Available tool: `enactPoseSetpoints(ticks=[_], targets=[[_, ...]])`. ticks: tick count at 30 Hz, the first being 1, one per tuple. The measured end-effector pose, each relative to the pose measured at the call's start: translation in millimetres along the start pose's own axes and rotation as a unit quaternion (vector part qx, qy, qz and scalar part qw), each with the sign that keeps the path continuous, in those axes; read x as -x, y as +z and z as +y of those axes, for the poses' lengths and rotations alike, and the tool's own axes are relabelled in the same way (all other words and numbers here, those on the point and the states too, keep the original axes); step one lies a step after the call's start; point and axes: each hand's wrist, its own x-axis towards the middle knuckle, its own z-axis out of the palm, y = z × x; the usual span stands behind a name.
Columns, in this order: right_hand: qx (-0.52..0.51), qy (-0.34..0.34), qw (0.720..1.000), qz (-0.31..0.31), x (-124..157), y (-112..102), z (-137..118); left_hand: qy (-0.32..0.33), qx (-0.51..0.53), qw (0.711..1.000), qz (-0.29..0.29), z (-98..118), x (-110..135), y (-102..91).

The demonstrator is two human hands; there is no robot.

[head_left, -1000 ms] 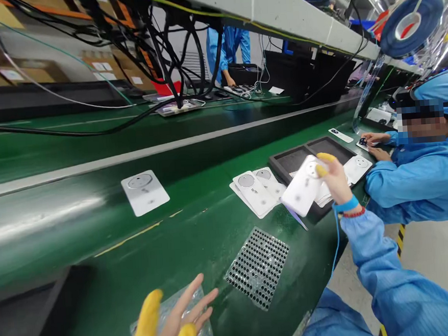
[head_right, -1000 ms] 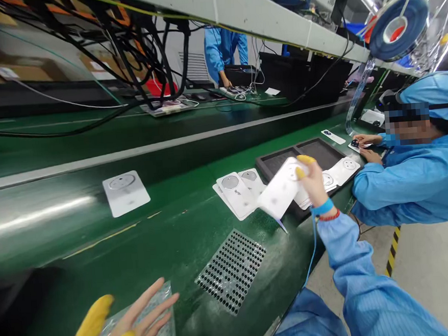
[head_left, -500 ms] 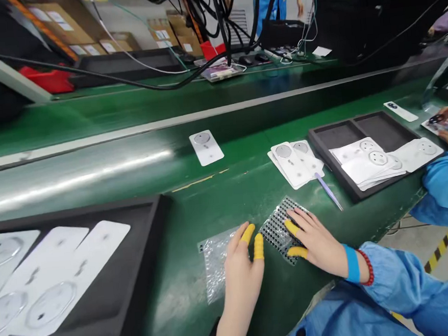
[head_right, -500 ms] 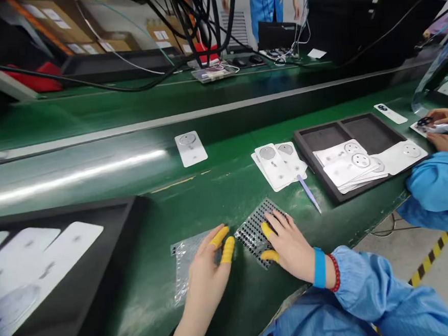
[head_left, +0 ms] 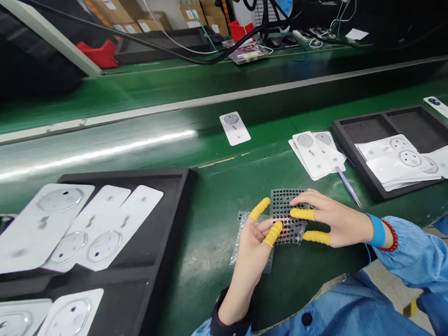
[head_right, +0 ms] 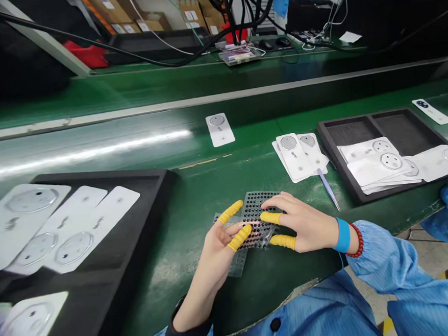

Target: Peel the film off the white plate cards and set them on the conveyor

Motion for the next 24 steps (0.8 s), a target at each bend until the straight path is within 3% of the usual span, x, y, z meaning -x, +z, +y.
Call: enactPoseSetpoints(ticks=[4, 10, 13, 19, 24], targets=[[-0.100, 0.054, 0.992, 0.060, -8, 5, -5, 0.040, 0.016, 0.999, 0.032, -3, 0, 3.5], [-0.152, 0.094, 0.982, 0.054, -17, 11, -4, 0.071, -0.022, 0.995, 0.065, -8, 0, 4.7], [-0.092, 0.078, 0.991, 0.062, -17, 22, 0, 0.072, -0.014, 0.995, 0.061, -8, 0, 6.1], [0.049, 0.005, 0.998, 0.043, -10, 42, 0, -0.029, 0.097, 0.992, 0.080, -14, 1, 0.5], [0.121, -0.068, 0.989, 0.059, -10, 54, -3, -0.062, 0.139, 0.985, 0.083, -17, -3, -11.1]])
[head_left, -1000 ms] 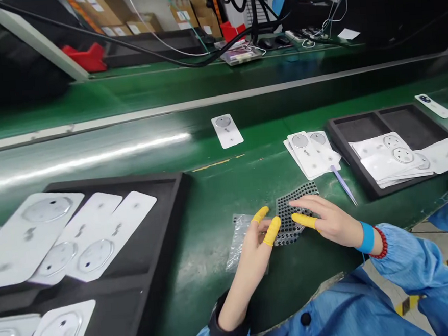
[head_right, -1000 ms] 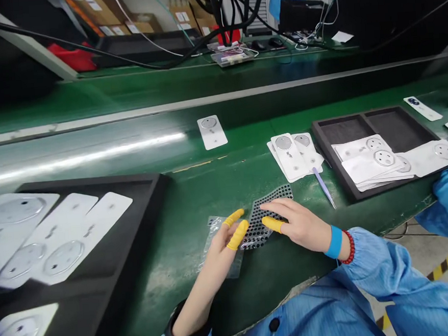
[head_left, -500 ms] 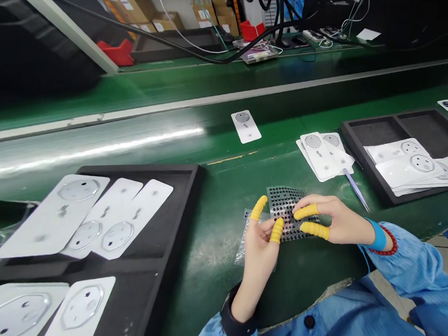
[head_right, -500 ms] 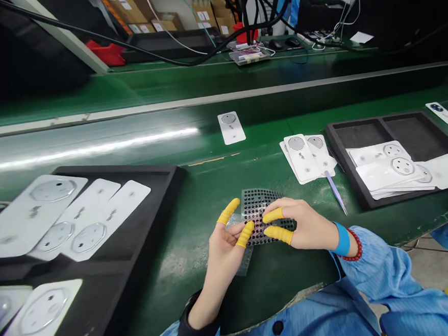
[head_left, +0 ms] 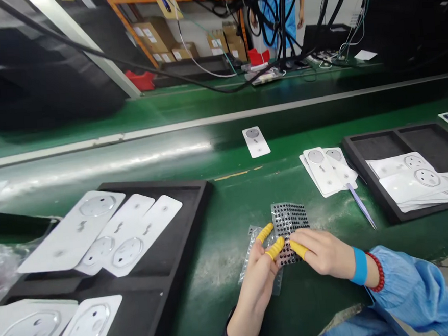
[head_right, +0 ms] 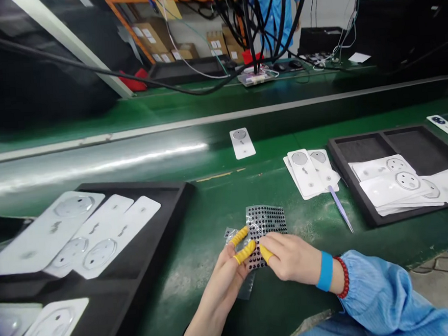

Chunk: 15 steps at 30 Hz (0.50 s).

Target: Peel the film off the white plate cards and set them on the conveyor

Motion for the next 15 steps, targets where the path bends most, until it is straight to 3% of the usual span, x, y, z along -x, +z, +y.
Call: enactPoseSetpoints(ticks=[3, 7, 9, 11, 13, 15], targets=[[0.031, -0.048, 0.998, 0.027, -1, 10, 5, -0.015, -0.007, 1.000, 0.010, 1, -6, -2.3], [0.038, -0.056, 0.997, 0.044, -2, 17, 14, -0.013, -0.024, 0.999, 0.032, -2, -11, -3.7], [0.028, -0.043, 0.998, 0.020, 2, 19, 17, -0.008, -0.050, 0.998, 0.033, 0, -10, -7.7], [0.012, -0.019, 0.999, -0.040, 7, 20, 19, 0.019, -0.167, 0.985, 0.033, 11, -7, -12.9], [-0.023, 0.011, 0.994, -0.107, 13, 22, 20, 0.077, -0.383, 0.919, 0.043, 34, -6, -14.3], [-0.080, 0.047, 0.984, -0.153, 17, 24, 22, 0.143, -0.567, 0.808, 0.066, 66, -14, -5.9]])
